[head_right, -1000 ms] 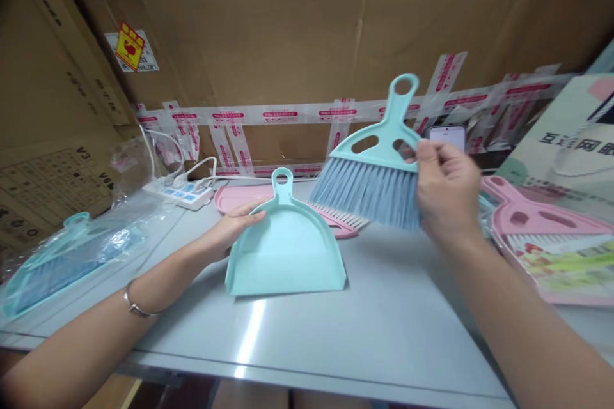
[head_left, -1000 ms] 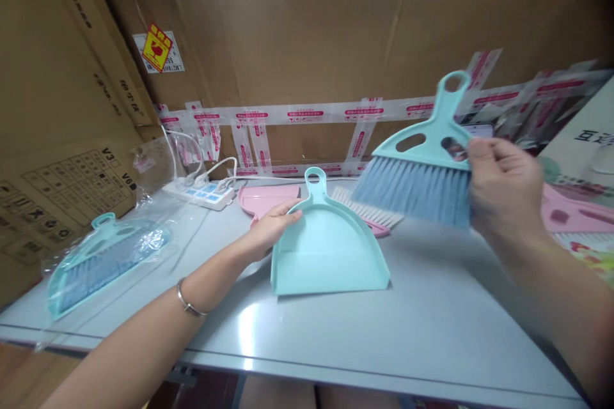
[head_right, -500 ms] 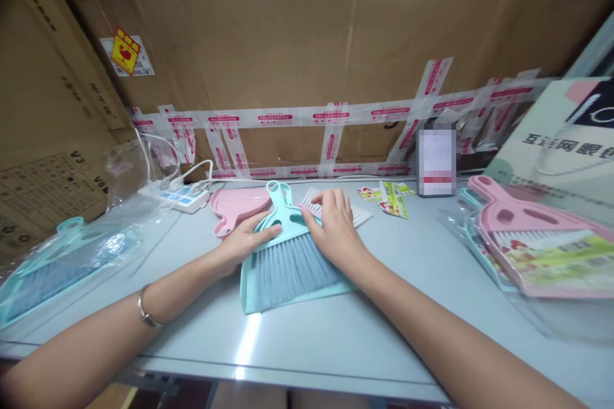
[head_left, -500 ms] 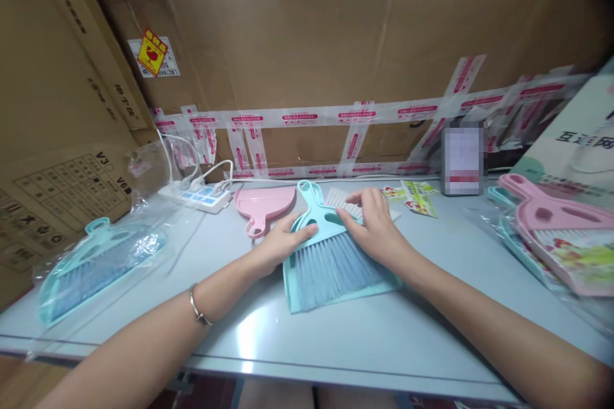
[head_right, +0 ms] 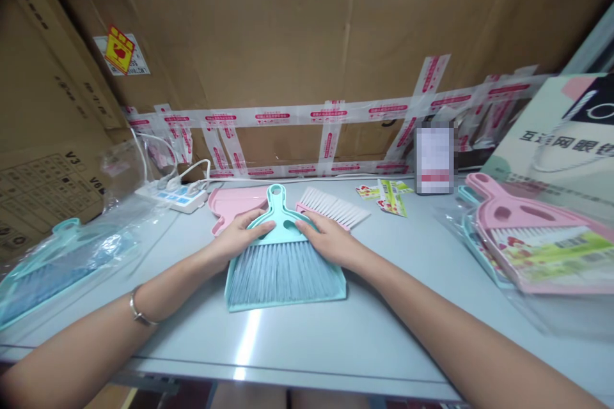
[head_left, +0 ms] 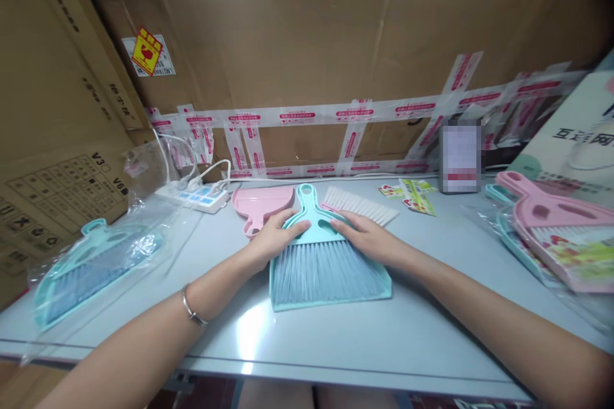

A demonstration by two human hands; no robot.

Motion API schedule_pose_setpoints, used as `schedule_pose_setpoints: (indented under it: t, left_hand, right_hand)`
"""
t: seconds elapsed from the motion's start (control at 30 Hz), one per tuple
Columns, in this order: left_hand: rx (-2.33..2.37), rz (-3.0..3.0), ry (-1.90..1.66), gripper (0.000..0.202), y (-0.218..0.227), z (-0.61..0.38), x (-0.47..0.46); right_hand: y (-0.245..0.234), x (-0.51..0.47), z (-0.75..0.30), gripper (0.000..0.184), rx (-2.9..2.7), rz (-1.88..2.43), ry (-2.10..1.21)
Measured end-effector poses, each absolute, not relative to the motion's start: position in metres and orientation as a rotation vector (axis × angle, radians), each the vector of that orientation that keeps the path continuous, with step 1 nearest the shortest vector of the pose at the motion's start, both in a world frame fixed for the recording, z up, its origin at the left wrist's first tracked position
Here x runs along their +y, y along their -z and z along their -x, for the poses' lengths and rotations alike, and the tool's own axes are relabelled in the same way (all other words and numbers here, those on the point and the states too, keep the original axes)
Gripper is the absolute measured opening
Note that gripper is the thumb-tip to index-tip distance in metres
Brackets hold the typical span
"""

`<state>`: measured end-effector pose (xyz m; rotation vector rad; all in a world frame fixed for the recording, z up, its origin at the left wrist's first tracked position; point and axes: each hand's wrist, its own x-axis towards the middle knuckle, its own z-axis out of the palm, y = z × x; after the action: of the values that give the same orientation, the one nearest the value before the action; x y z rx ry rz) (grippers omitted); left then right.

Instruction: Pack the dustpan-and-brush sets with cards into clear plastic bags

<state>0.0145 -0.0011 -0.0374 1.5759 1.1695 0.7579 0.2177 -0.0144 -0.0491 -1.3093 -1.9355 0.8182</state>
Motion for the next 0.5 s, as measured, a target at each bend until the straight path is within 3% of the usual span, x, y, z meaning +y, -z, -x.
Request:
schedule_pose_setpoints:
  t: [0.1, 0.2, 0.27, 0.5]
  left_hand:
    - [1.193, -1.568, -0.786, 0.039, 0.032, -0.014, -0.003]
    - [1.217, -1.55, -0.805, 0.039, 0.029, -0.013, -0.004]
    - [1.227, -1.545, -0.805, 0.04, 0.029, -0.012, -0.003]
    - [1.228, -1.58, -0.814, 0.041, 0.03, -0.012, -0.003]
  right_hand:
    - [0.037, -0.005, -0.248, 0.04, -1.833, 1.475, -0.725]
    - [0.03, 0.008, -0.304, 0.03, -1.591, 1.814, -0.316]
    - [0.033, 0.015, -0.342, 0.029, -1.498, 1.949, -0.219]
    - [0.056, 0.041, -0.377, 0.042, -1.486, 2.144, -0.186]
